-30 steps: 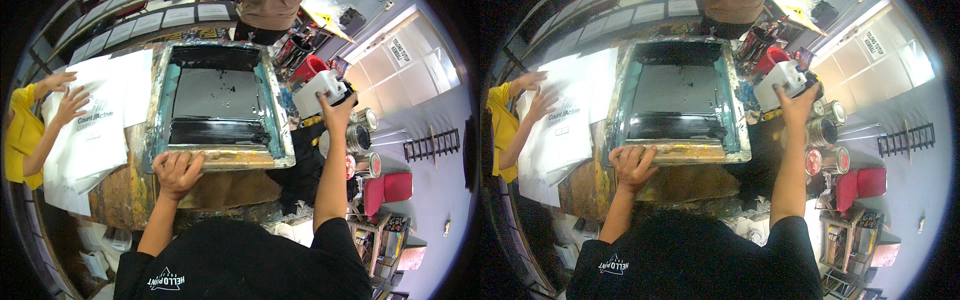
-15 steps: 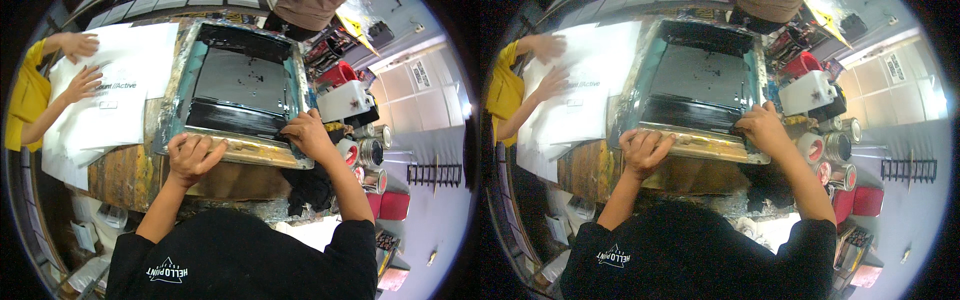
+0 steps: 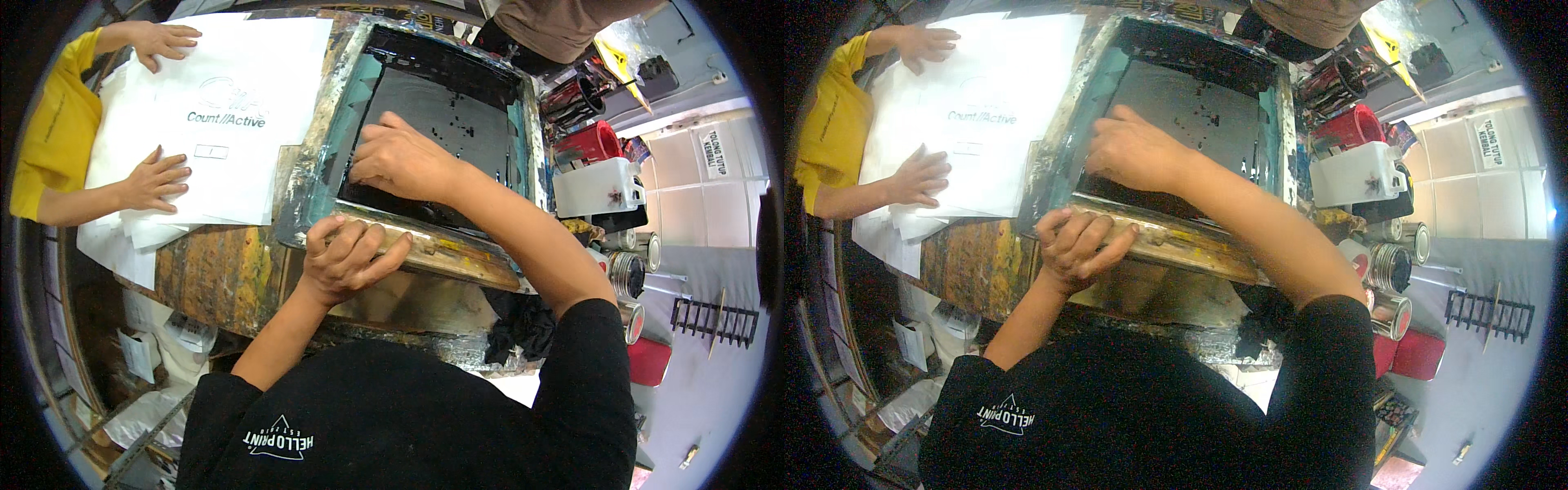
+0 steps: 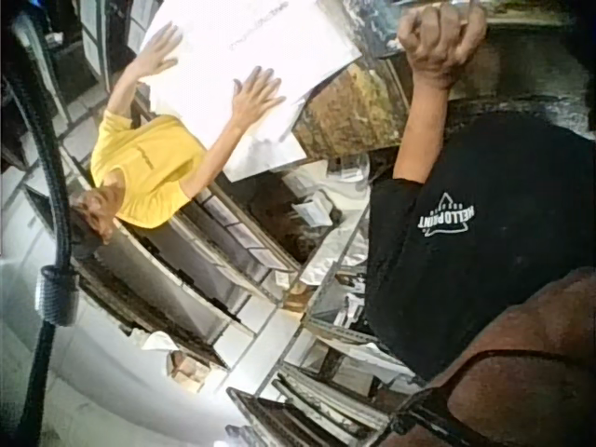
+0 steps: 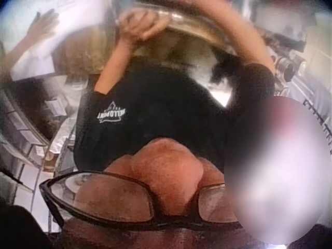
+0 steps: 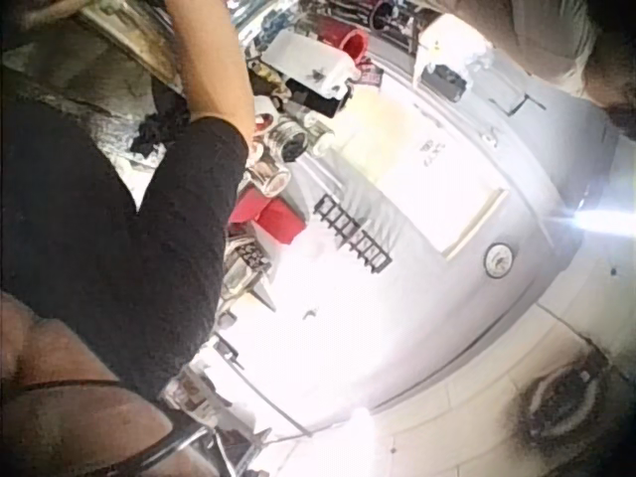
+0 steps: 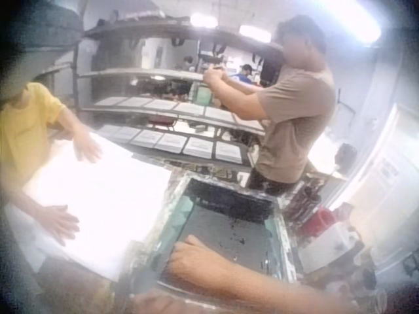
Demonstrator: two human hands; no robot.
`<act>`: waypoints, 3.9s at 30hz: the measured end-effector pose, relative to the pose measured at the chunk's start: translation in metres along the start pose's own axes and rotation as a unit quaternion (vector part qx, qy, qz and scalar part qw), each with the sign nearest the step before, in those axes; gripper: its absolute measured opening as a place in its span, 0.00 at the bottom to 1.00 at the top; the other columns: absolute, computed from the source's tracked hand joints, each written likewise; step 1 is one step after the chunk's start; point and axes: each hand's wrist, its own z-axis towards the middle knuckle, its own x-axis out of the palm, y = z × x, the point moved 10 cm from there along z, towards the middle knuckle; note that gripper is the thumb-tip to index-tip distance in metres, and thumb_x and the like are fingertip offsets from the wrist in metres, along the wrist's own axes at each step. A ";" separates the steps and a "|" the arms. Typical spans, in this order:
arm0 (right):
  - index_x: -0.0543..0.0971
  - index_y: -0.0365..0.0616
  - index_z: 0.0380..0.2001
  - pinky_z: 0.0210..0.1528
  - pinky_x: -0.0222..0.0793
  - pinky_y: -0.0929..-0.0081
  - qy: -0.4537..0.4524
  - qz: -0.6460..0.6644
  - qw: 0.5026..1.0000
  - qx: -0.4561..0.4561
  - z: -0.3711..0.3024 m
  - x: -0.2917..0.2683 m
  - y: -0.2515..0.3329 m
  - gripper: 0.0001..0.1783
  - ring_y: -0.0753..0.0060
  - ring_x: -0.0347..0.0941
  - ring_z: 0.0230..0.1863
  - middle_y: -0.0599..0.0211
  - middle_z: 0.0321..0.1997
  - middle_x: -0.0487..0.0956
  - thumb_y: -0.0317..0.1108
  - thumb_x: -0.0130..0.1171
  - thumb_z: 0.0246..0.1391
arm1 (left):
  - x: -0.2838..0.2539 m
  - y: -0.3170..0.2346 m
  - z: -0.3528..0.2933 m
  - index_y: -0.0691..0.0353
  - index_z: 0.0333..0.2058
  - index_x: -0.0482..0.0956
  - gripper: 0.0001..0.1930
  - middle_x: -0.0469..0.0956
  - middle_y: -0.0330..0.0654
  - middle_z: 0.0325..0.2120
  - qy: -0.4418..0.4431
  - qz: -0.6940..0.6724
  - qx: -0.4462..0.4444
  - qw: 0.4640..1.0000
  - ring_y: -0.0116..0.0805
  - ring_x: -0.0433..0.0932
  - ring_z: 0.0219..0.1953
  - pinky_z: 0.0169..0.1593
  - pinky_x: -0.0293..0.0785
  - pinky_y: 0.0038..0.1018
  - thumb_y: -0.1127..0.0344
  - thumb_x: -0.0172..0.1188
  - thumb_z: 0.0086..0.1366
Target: The person performs screen printing by placing a plastic sheet on a workbench, lowering a mesh frame, and using a squeegee to spread ink over a stencil. The person handles several plastic sheets and moves a stack of printed sheets to the side.
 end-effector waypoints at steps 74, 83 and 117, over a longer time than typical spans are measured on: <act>0.89 0.57 0.39 0.55 0.63 0.60 0.215 -0.053 0.954 0.203 -0.188 -0.050 0.011 0.11 0.66 0.73 0.46 0.77 0.33 0.79 0.34 0.66 0.51 | -0.001 0.001 0.004 0.32 0.48 0.85 0.14 0.79 0.26 0.39 -0.010 -0.031 -0.003 0.999 0.27 0.77 0.46 0.62 0.64 0.42 0.56 0.67 0.65; 0.89 0.54 0.36 0.55 0.62 0.61 0.055 -0.050 0.995 0.068 -0.054 -0.009 0.008 0.06 0.68 0.73 0.45 0.78 0.34 0.83 0.35 0.69 0.53 | -0.003 0.003 0.008 0.33 0.50 0.83 0.14 0.77 0.26 0.37 -0.007 -0.030 -0.008 0.999 0.27 0.77 0.43 0.61 0.66 0.41 0.56 0.66 0.65; 0.87 0.41 0.44 0.42 0.75 0.67 -0.298 -0.120 0.501 0.804 -0.552 -0.101 0.271 0.11 0.69 0.80 0.34 0.60 0.35 0.87 0.30 0.69 0.57 | -0.029 -0.002 0.053 0.48 0.53 0.87 0.42 0.82 0.33 0.40 0.009 -0.057 0.010 0.998 0.35 0.79 0.45 0.64 0.64 0.42 0.53 0.87 0.32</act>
